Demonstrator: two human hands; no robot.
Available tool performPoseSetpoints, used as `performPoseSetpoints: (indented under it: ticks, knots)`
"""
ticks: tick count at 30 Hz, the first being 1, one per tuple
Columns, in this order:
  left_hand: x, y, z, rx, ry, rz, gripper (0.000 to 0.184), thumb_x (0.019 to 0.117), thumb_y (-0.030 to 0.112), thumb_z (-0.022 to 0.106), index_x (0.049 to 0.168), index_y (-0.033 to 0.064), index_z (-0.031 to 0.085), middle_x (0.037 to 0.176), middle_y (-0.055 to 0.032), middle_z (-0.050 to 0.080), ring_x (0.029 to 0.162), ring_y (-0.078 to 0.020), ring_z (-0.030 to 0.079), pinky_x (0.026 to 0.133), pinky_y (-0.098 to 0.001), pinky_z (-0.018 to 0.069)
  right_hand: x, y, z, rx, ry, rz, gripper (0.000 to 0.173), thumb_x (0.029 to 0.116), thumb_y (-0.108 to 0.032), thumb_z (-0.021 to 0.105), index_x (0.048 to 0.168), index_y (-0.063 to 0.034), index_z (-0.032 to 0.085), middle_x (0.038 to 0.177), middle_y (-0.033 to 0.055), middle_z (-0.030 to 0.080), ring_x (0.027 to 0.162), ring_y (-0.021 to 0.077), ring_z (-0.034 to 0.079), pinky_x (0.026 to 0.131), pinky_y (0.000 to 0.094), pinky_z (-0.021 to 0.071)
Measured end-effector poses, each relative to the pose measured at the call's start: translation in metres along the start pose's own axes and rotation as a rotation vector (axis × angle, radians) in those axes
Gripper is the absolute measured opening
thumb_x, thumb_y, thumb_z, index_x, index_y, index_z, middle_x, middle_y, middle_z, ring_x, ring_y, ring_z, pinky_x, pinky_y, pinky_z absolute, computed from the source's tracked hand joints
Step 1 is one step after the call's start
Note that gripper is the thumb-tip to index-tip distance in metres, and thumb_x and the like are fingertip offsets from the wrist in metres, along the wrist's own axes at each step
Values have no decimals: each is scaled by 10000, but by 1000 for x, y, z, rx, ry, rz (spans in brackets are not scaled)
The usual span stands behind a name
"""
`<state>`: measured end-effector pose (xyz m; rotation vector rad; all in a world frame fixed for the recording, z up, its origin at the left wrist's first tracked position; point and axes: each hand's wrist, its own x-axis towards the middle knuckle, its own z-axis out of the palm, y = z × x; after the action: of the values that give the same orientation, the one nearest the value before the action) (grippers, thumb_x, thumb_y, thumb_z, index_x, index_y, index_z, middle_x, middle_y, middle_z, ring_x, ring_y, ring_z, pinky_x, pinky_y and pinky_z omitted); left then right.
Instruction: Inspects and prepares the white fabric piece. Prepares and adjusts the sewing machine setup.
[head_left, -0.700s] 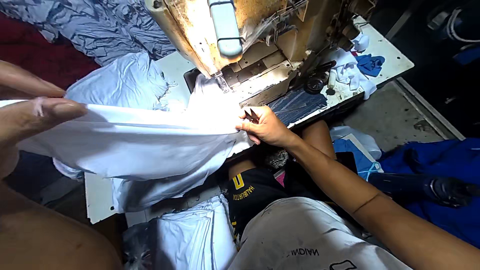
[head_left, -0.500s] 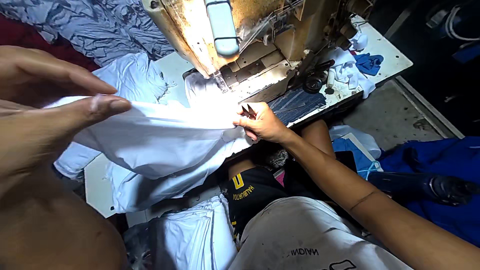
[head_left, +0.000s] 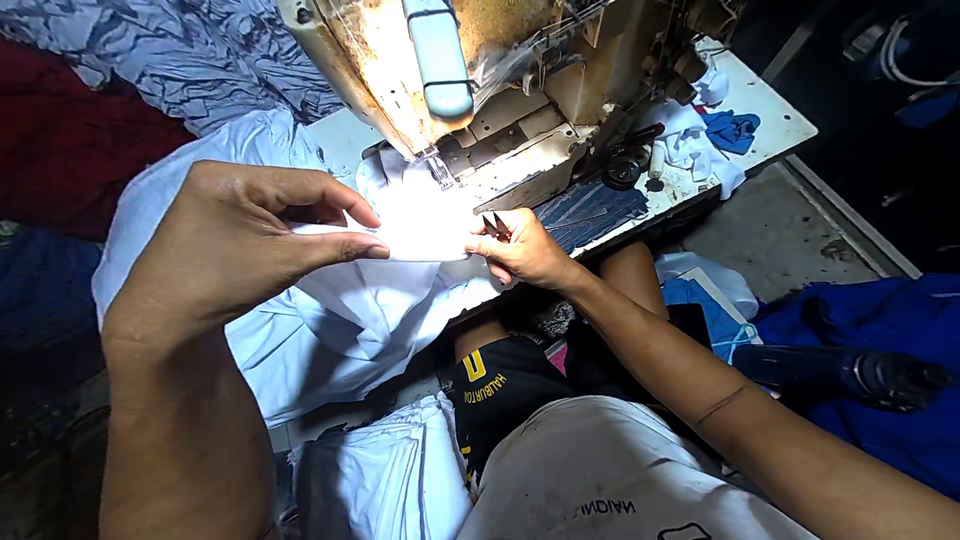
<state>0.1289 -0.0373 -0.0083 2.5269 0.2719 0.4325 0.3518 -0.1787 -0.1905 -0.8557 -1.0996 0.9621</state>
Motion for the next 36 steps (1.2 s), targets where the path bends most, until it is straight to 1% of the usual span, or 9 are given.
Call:
performPoseSetpoints:
  ticks: [3, 8, 15, 17, 20, 25, 29, 33, 36]
  knots:
    - [-1, -6, 0, -33, -2, 10, 255, 792, 265, 854, 995, 141, 759, 800, 62, 721, 656, -22, 652, 597, -176, 557, 1, -1, 0, -36, 10, 8, 104, 1005, -64, 652, 1006, 40, 662, 685, 68, 633, 419, 85, 498, 374, 235, 443]
    - [-3, -11, 5, -85, 41, -18, 248, 770, 222, 853, 983, 144, 752, 732, 93, 673, 591, 12, 591, 537, -136, 501, 5, -1, -1, -43, -8, -7, 91, 999, -46, 654, 1011, 44, 649, 715, 79, 646, 424, 86, 504, 379, 231, 450]
    - [-3, -12, 27, -141, 87, -17, 262, 766, 180, 860, 995, 133, 742, 747, 85, 669, 579, 2, 566, 524, -143, 478, 6, -1, 2, -69, -17, -6, 91, 977, -48, 691, 995, 29, 645, 663, 75, 598, 430, 109, 500, 388, 252, 448]
    - [-2, -11, 37, -168, 88, -18, 247, 769, 158, 859, 983, 123, 742, 764, 70, 683, 584, -3, 570, 524, -149, 479, 5, -1, 3, -85, -15, -14, 97, 966, -45, 705, 1000, 26, 650, 685, 74, 608, 439, 106, 506, 390, 248, 453]
    - [2, -11, 55, -184, 99, -37, 208, 787, 157, 857, 956, 117, 743, 717, 67, 644, 555, -8, 521, 494, -161, 425, 3, -1, 4, -98, -13, -12, 99, 963, -42, 707, 1006, 21, 644, 736, 79, 619, 452, 106, 501, 390, 246, 447]
    - [7, -18, 82, -246, 139, -81, 188, 809, 158, 871, 940, 111, 744, 818, 25, 723, 616, -48, 603, 552, -198, 505, 5, 0, 3, -152, -7, -23, 103, 974, -55, 696, 1032, 22, 658, 779, 85, 640, 466, 108, 500, 400, 247, 444]
    - [8, -25, 98, -209, 199, -119, 171, 818, 151, 873, 935, 118, 752, 795, 31, 710, 610, -48, 595, 550, -205, 501, 8, 3, 1, -173, -7, -60, 100, 984, -65, 689, 1033, 20, 669, 760, 81, 636, 469, 106, 504, 409, 247, 449]
    - [-8, -18, 108, -76, 241, -140, 117, 848, 128, 834, 875, 123, 720, 681, 33, 644, 500, -41, 503, 455, -187, 406, 10, 7, 1, -164, 2, -62, 100, 988, -53, 675, 1052, 23, 665, 806, 86, 654, 490, 104, 524, 424, 248, 465]
    - [-11, -18, 112, -25, 261, -158, 137, 873, 165, 821, 843, 131, 692, 660, 36, 620, 496, -43, 499, 452, -194, 406, 13, 11, 0, -156, 12, -79, 98, 988, -45, 669, 1052, 29, 667, 827, 94, 668, 499, 109, 530, 430, 256, 469]
